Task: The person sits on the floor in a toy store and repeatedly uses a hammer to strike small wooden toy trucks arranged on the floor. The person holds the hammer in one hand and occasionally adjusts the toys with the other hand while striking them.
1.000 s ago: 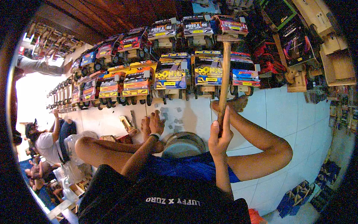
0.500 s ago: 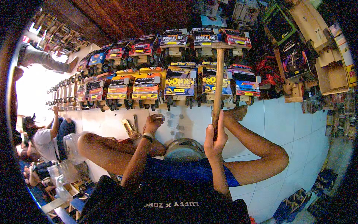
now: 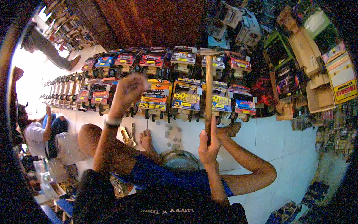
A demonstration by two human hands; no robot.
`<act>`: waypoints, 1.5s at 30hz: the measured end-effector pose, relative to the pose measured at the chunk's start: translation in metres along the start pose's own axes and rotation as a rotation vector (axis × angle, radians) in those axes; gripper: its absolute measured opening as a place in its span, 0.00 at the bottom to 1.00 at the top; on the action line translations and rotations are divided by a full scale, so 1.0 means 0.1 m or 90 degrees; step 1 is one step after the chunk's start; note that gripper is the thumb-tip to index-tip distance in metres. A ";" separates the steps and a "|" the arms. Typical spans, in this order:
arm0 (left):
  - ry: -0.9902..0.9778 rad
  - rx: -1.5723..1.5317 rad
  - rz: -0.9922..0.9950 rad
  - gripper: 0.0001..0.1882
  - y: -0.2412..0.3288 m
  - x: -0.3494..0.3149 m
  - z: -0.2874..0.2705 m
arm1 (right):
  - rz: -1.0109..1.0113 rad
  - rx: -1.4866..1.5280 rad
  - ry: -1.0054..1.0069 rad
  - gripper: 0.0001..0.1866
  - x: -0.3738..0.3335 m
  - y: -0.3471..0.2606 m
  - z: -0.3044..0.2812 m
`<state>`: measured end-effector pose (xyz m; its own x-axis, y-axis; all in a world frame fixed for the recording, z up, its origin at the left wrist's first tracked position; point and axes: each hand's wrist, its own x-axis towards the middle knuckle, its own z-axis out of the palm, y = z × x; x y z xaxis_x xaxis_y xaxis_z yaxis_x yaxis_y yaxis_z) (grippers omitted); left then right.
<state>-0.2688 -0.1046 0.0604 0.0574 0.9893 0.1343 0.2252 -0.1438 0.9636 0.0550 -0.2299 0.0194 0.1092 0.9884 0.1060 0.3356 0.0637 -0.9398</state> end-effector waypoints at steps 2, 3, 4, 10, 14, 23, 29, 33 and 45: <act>-0.005 0.060 0.048 0.11 -0.05 0.57 -0.13 | -0.018 0.007 -0.019 0.32 0.08 -0.09 0.09; -0.015 0.118 0.116 0.11 -0.11 0.84 -0.19 | -0.002 0.026 -0.030 0.32 0.11 -0.14 0.13; -0.028 0.160 0.086 0.10 -0.18 1.11 -0.20 | 0.037 -0.002 -0.059 0.32 0.14 -0.19 0.14; -0.176 0.221 0.097 0.12 -0.81 2.07 -0.12 | 0.014 -0.029 -0.114 0.32 0.29 -0.41 0.33; -0.182 0.183 0.103 0.10 -1.06 2.20 -0.08 | -0.025 -0.055 -0.112 0.33 0.30 -0.44 0.42; -0.186 0.203 0.130 0.13 -1.08 2.17 -0.08 | -0.027 -0.150 -0.127 0.33 0.46 -0.51 0.62; -0.164 0.186 0.135 0.10 -1.07 2.16 -0.09 | -0.026 -0.189 -0.141 0.36 0.53 -0.56 0.82; -0.173 0.221 0.158 0.08 -1.10 2.19 -0.10 | -0.058 -0.209 -0.139 0.37 0.56 -0.53 0.93; -0.148 0.200 0.130 0.09 -1.19 2.22 -0.08 | -0.054 -0.204 -0.130 0.35 0.55 -0.54 1.06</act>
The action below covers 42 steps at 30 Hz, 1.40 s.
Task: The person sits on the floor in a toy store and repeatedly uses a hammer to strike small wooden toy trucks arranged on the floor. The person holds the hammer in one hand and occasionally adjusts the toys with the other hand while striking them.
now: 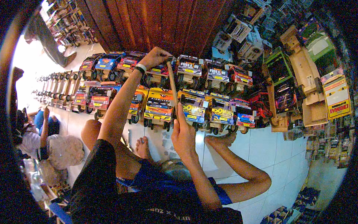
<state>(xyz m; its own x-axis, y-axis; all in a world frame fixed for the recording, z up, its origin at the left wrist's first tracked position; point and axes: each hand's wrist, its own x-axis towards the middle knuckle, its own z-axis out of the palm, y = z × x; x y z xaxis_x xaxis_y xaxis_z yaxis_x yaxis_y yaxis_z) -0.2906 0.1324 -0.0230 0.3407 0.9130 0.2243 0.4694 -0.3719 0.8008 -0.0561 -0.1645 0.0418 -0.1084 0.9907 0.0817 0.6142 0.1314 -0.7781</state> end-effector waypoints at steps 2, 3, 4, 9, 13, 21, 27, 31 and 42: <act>-0.001 -0.003 0.006 0.09 -0.01 0.00 0.00 | 0.001 -0.006 0.003 0.35 0.01 0.00 0.01; -0.005 0.009 0.002 0.09 -0.01 0.00 0.00 | 0.000 -0.006 -0.003 0.35 0.01 0.00 0.01; -0.003 0.024 -0.002 0.09 -0.02 0.00 -0.01 | 0.004 -0.014 -0.010 0.36 0.01 0.00 0.01; -0.011 -0.016 0.004 0.09 -0.03 0.02 -0.01 | -0.005 -0.021 -0.010 0.37 0.00 0.02 0.03; -0.036 0.061 -0.033 0.09 0.02 0.02 -0.03 | -0.029 -0.010 0.023 0.37 0.00 0.02 0.06; -0.012 0.033 -0.020 0.11 -0.04 0.05 -0.04 | -0.008 -0.020 0.005 0.36 0.01 0.05 0.03; -0.039 -0.042 -0.094 0.10 -0.09 0.12 -0.04 | -0.017 -0.008 0.010 0.34 0.04 0.02 -0.02; -0.055 -0.107 -0.055 0.09 -0.05 0.11 -0.08 | -0.012 0.002 0.015 0.34 0.04 -0.01 -0.02; -0.083 -0.107 -0.088 0.12 -0.06 0.15 -0.11 | -0.011 -0.012 0.001 0.35 0.04 0.02 -0.05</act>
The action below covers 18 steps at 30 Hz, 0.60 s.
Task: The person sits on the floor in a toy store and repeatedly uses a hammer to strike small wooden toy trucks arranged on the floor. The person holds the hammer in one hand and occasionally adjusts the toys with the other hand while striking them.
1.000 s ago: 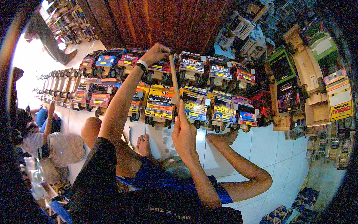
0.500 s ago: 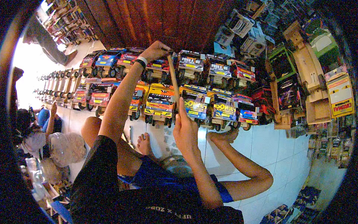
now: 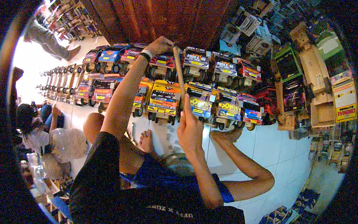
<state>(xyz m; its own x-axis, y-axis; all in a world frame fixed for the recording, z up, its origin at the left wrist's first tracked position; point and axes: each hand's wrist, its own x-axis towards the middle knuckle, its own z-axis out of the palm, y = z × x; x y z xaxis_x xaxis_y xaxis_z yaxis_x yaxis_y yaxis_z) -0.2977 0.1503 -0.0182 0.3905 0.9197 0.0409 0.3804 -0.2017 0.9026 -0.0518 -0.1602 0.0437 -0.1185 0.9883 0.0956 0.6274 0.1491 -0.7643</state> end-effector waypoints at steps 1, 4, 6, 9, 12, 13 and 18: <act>0.003 -0.004 -0.037 0.11 0.00 -0.01 0.00 | -0.016 -0.003 0.022 0.37 0.00 -0.01 0.00; -0.016 -0.006 -0.027 0.09 -0.01 0.00 -0.01 | 0.013 -0.043 -0.007 0.38 0.02 -0.03 -0.01; -0.037 -0.048 0.024 0.09 -0.04 0.03 -0.02 | -0.017 -0.089 -0.025 0.35 0.05 -0.03 -0.05; -0.026 -0.017 0.019 0.09 -0.11 0.08 -0.02 | -0.021 -0.096 -0.039 0.38 0.05 -0.01 -0.10; -0.019 -0.027 0.026 0.09 -0.14 0.08 0.00 | -0.031 -0.078 -0.025 0.41 0.02 -0.01 -0.10; -0.003 -0.022 0.008 0.08 -0.14 0.08 0.01 | -0.034 -0.082 -0.025 0.41 0.02 -0.01 -0.09; -0.037 -0.039 0.084 0.10 -0.08 0.03 0.03 | -0.005 -0.115 -0.082 0.38 0.08 0.03 -0.10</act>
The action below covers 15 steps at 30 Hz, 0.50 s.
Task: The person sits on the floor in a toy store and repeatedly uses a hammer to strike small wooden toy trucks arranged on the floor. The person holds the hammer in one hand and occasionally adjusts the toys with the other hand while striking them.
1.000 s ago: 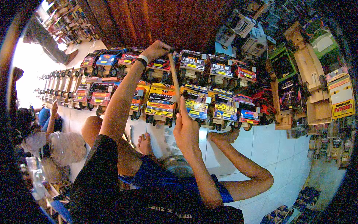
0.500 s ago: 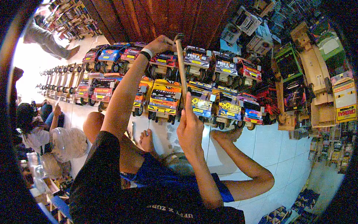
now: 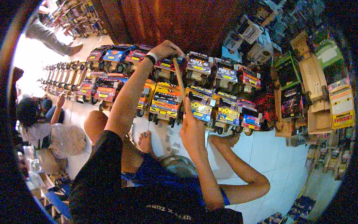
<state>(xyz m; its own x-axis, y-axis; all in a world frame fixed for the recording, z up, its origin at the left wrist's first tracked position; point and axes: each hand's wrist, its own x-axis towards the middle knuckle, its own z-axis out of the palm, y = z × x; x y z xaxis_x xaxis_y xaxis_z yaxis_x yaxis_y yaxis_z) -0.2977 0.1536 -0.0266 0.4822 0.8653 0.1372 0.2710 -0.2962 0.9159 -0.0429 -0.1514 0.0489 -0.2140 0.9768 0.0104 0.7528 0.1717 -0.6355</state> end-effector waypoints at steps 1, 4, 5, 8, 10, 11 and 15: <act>0.035 0.084 -0.007 0.10 0.04 -0.01 0.01 | 0.002 0.011 0.006 0.38 -0.06 0.02 -0.01; 0.041 0.074 -0.072 0.13 0.28 -0.11 0.04 | 0.024 0.078 0.041 0.33 -0.32 0.09 -0.04; 0.125 0.065 -0.002 0.14 0.41 -0.18 0.05 | 0.024 0.103 0.061 0.33 -0.44 0.13 -0.05; 0.368 0.143 0.044 0.19 0.98 -0.55 0.20 | 0.054 0.171 0.087 0.31 -0.84 0.34 -0.11; 0.410 -0.040 0.122 0.21 1.36 -1.01 0.43 | 0.083 0.174 0.086 0.31 -1.12 0.51 -0.19; 0.379 -0.076 0.138 0.17 1.49 -1.37 0.59 | 0.088 0.178 0.095 0.32 -1.25 0.58 -0.21; -0.170 -0.258 -0.077 0.14 1.32 -2.54 1.32 | 0.080 0.206 0.128 0.32 -1.55 0.76 -0.15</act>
<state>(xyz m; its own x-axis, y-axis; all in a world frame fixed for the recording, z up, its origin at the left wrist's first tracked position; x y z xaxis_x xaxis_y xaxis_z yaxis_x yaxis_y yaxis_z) -0.2740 -0.1586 0.0091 0.6779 0.7345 -0.0322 0.0177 0.0274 0.9995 0.0564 -0.2874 0.0107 0.0166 0.9987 0.0478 0.5236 0.0321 -0.8514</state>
